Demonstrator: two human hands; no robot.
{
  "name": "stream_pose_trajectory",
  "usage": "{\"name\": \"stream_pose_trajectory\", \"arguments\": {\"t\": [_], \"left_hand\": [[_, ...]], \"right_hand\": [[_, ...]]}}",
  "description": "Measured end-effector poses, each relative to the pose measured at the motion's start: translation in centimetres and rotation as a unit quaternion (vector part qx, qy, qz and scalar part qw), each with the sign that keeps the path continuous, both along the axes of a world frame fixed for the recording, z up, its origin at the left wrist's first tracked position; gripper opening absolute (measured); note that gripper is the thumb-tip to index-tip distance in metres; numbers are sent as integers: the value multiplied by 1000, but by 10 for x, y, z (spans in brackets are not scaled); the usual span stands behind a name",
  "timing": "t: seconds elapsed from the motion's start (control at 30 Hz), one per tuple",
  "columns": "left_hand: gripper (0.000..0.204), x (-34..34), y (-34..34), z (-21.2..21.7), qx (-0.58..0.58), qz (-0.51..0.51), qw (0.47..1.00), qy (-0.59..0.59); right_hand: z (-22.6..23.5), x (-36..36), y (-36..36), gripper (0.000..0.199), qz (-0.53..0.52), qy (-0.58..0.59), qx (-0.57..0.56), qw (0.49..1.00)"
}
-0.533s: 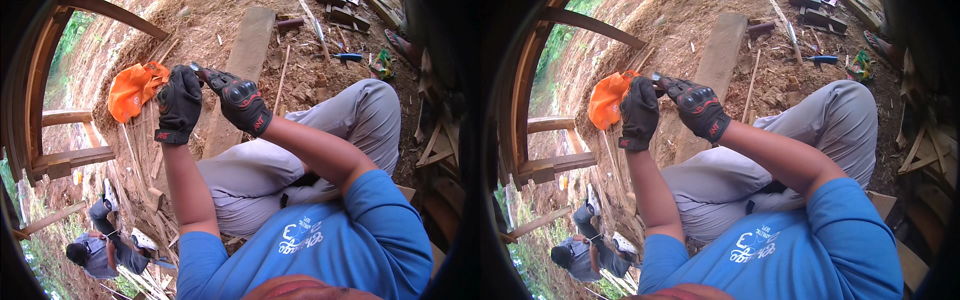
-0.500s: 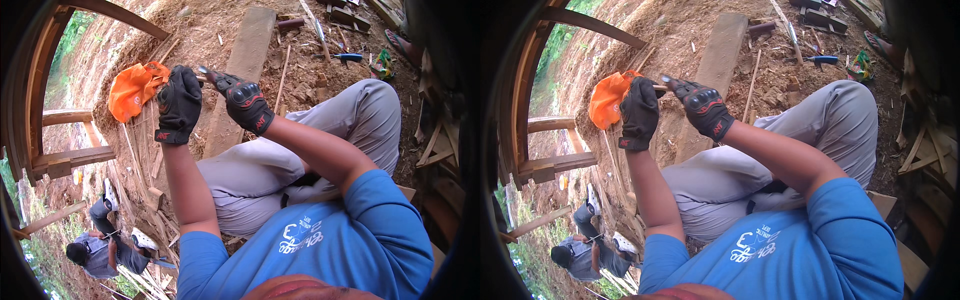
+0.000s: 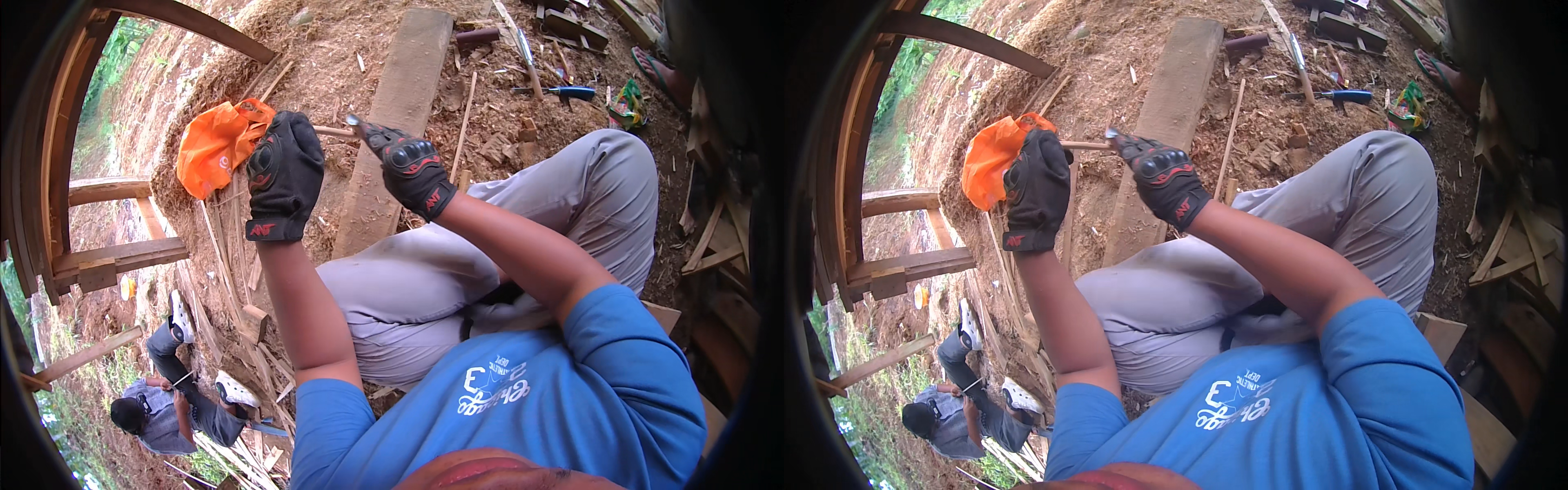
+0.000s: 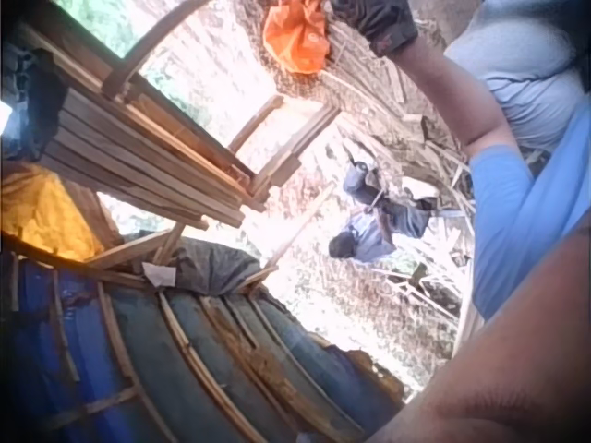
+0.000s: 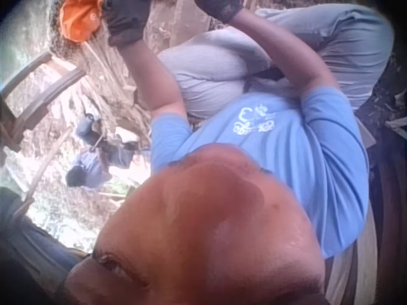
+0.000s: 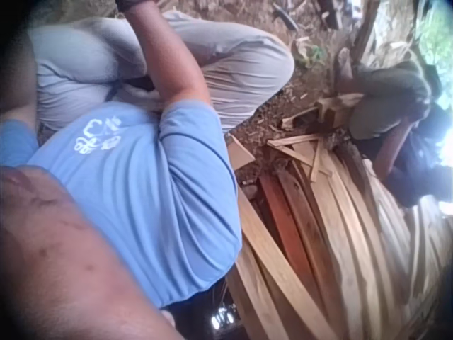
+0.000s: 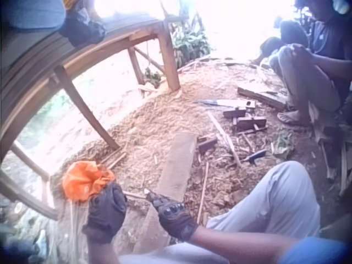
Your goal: The person sits on the ground and uses a knife to shave thin strips from a small wooden stick. They repeatedly scrape the blade along the wood to remove shavings and occasionally inspect the stick's surface.
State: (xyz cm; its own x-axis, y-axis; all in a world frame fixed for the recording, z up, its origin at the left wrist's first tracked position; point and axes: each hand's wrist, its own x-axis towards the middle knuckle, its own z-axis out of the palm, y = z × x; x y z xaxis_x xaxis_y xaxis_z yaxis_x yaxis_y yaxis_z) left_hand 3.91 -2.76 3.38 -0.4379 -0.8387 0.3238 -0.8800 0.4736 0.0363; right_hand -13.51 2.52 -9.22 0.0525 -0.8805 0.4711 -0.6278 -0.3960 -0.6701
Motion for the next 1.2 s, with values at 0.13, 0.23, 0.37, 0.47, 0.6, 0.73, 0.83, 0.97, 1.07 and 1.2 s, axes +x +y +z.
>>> {"name": "stream_pose_trajectory", "arguments": {"t": [0.13,0.23,0.37,0.47,0.6,0.73,0.83,0.97,1.07,1.2], "left_hand": [[27,2,-1,2,17,6,1000,0],[27,1,1,2,3,-11,1000,-3],[26,-3,3,5,19,-18,999,31],[26,-4,9,8,36,-11,999,33],[26,-9,5,7,81,5,996,22],[28,-10,8,7,74,4,994,75],[28,-8,9,7,76,-12,995,69],[30,-5,-1,-1,108,35,990,86],[28,-11,1,-1,115,25,986,120],[27,1,4,-1,72,16,993,97]], "right_hand": [[-23,-21,4,67,15,35,76,996],[7,-8,-8,54,5,25,86,996],[64,15,-19,42,17,-54,-42,997],[65,16,-12,47,18,-53,-68,996],[-3,-4,-12,47,9,46,56,997],[32,5,-16,46,11,18,-26,999],[48,9,-6,47,-3,-15,-84,996],[-15,-12,-12,48,31,62,106,992],[8,0,-15,48,14,33,5,999],[45,18,-4,48,-1,15,-119,993]]}}
